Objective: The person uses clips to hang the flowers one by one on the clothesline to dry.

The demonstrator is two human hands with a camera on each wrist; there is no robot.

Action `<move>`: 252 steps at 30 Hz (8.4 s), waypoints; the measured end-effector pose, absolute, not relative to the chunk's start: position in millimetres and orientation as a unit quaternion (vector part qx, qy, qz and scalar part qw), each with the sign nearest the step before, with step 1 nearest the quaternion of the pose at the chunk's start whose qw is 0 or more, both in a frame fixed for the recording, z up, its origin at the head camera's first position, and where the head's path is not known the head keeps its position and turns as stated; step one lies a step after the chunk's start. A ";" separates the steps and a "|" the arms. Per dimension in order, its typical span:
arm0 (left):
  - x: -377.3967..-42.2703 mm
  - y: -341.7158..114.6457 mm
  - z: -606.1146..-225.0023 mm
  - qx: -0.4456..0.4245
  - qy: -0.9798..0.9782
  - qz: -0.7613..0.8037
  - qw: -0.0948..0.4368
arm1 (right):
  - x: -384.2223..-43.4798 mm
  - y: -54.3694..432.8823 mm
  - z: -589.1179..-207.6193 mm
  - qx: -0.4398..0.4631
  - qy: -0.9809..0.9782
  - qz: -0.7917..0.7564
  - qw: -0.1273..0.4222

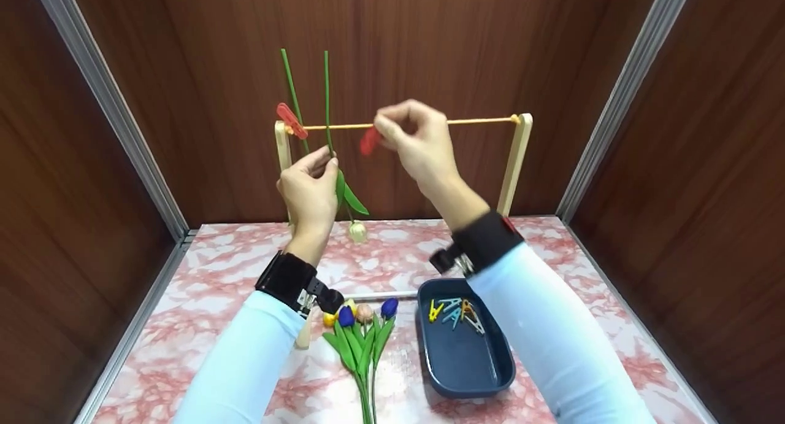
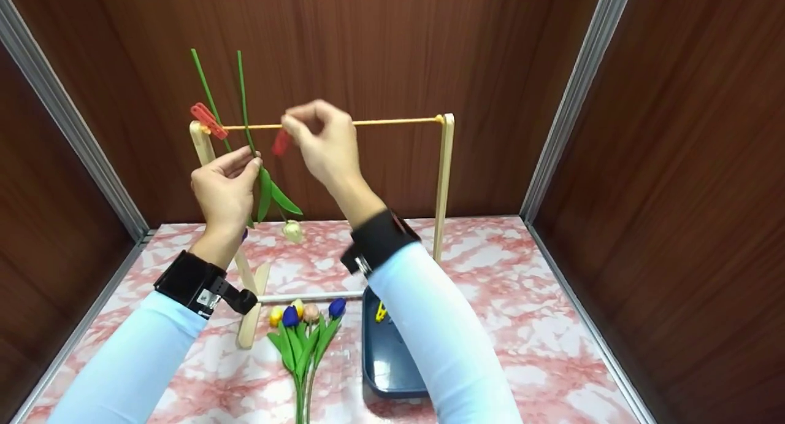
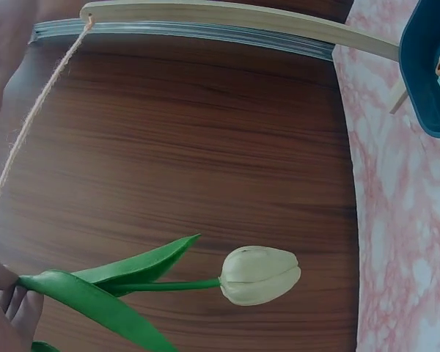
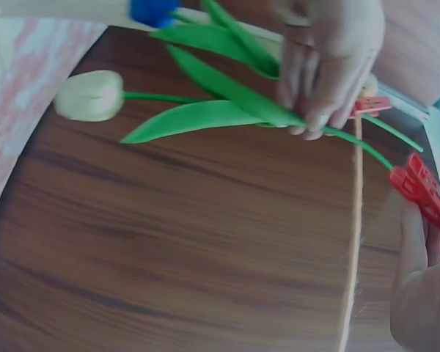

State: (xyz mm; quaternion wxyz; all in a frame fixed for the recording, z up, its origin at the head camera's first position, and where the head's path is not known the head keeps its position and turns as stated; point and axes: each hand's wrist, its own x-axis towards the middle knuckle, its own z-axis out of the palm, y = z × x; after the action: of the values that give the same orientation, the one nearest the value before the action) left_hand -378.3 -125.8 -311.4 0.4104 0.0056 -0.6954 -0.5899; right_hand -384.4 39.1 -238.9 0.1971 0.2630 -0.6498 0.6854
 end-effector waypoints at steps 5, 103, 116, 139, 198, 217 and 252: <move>-378.6 -122.6 -309.2 0.017 -0.698 -0.583 0.415 | -396.5 24.8 -215.6 0.226 -0.637 0.713 0.188; -357.7 -151.3 -321.3 -0.098 -0.692 -0.539 0.470 | -397.8 108.1 -267.5 0.253 -0.713 0.600 0.260; -341.1 -139.2 -359.0 -0.192 -0.718 -0.473 0.473 | -362.4 149.8 -352.9 0.245 -0.771 0.542 0.228; -322.9 -116.1 -476.5 -0.225 -0.813 -0.491 0.219 | -387.0 195.2 -507.0 0.259 -0.923 0.272 0.081; -314.5 -110.8 -503.8 -0.207 -0.815 -0.525 0.132 | -401.9 193.9 -516.7 0.391 -0.892 0.205 0.095; -314.0 -92.5 -485.9 -0.129 -0.780 -0.591 0.160 | -383.4 170.5 -451.5 0.211 -0.810 0.540 0.085; -293.4 -72.0 -453.5 -0.115 -0.707 -0.670 0.196 | -330.5 105.8 -385.9 0.213 -0.745 0.630 -0.048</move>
State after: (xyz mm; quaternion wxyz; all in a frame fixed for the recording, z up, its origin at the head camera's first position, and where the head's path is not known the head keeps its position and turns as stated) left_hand -293.4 -72.0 -453.5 0.1960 -0.1146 -0.7070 -0.6698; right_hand -330.5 105.8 -385.9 -0.0484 0.2128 -0.7454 0.6298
